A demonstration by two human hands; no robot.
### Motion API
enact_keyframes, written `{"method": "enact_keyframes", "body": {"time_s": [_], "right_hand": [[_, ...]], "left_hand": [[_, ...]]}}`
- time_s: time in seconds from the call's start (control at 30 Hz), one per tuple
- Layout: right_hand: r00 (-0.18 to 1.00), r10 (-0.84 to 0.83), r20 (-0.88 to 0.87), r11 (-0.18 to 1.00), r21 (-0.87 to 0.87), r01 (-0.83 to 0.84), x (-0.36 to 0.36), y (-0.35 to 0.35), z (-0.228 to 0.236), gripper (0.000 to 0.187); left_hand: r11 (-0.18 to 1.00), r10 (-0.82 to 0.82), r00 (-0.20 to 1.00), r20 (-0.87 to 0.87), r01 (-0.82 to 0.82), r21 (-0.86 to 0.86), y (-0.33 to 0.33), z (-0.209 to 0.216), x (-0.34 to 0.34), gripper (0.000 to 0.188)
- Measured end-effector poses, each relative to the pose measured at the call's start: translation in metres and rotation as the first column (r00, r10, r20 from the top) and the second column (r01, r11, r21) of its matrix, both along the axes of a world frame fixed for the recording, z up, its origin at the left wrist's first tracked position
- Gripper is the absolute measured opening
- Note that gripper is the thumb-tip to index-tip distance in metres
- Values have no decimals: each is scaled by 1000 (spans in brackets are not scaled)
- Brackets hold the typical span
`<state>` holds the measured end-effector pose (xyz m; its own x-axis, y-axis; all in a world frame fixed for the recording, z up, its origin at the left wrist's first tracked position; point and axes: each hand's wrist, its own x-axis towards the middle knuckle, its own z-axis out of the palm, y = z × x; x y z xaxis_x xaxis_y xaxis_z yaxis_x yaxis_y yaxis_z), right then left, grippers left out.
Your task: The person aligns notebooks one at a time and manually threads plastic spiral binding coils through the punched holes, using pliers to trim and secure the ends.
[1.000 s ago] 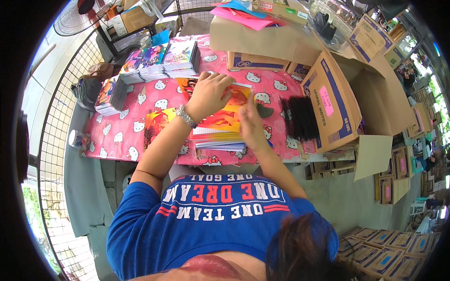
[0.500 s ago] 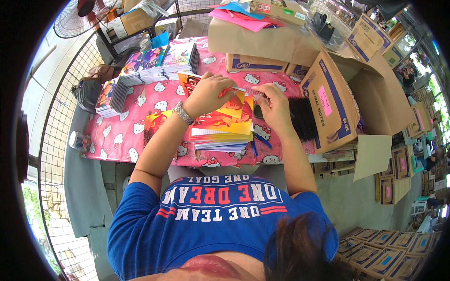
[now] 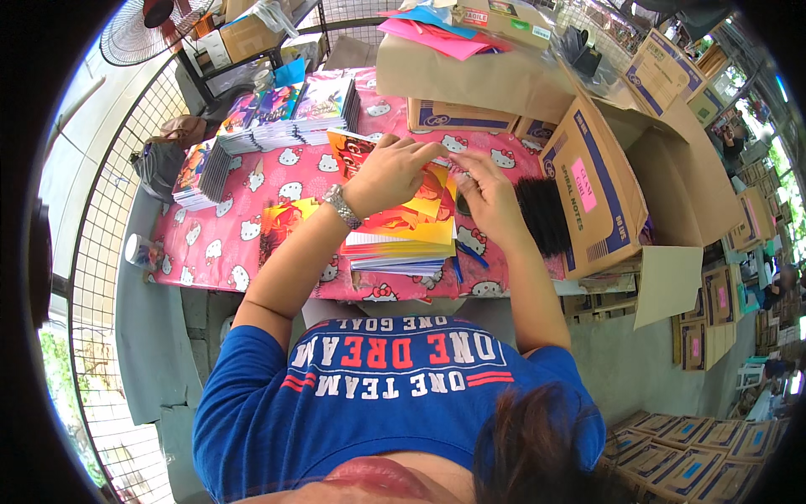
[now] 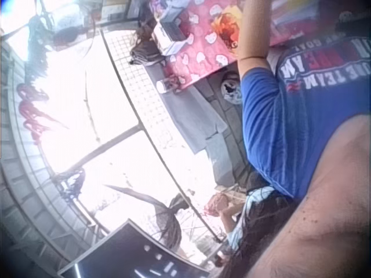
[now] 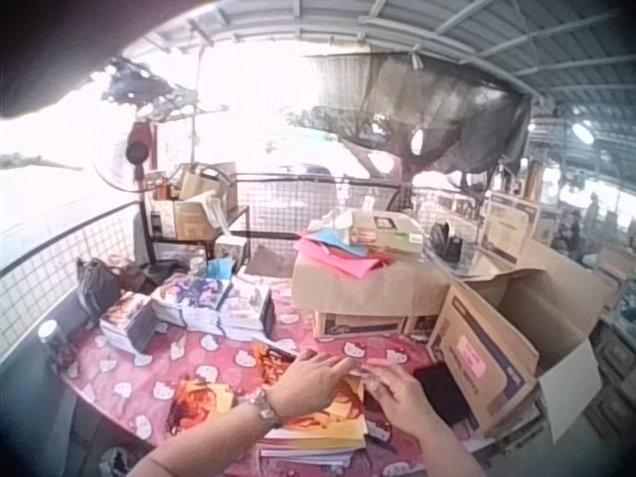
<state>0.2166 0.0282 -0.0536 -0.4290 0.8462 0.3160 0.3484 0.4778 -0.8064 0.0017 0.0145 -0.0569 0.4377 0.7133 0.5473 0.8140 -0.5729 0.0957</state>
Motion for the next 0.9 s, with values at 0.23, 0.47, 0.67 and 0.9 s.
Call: {"method": "enact_keyframes", "body": {"time_s": [0.23,0.47,0.67,0.9], "right_hand": [[974,-90,207,905,426,-7,-1,-12,14,28],[965,-236,-118,943,-267,198,5,111,-91,40],[640,-410,650,889,128,439,-18,122,-260,53],[752,97,-652,818,-379,-433,5,107,-59,49]], "left_hand": [[999,-46,999,20,46,-9,-1,0,2,31],[995,-42,997,58,47,-83,-7,6,3,23],[984,84,996,19,-80,-161,-7,-5,-10,32],[954,270,953,140,-245,-169,-16,-17,-12,48]]}}
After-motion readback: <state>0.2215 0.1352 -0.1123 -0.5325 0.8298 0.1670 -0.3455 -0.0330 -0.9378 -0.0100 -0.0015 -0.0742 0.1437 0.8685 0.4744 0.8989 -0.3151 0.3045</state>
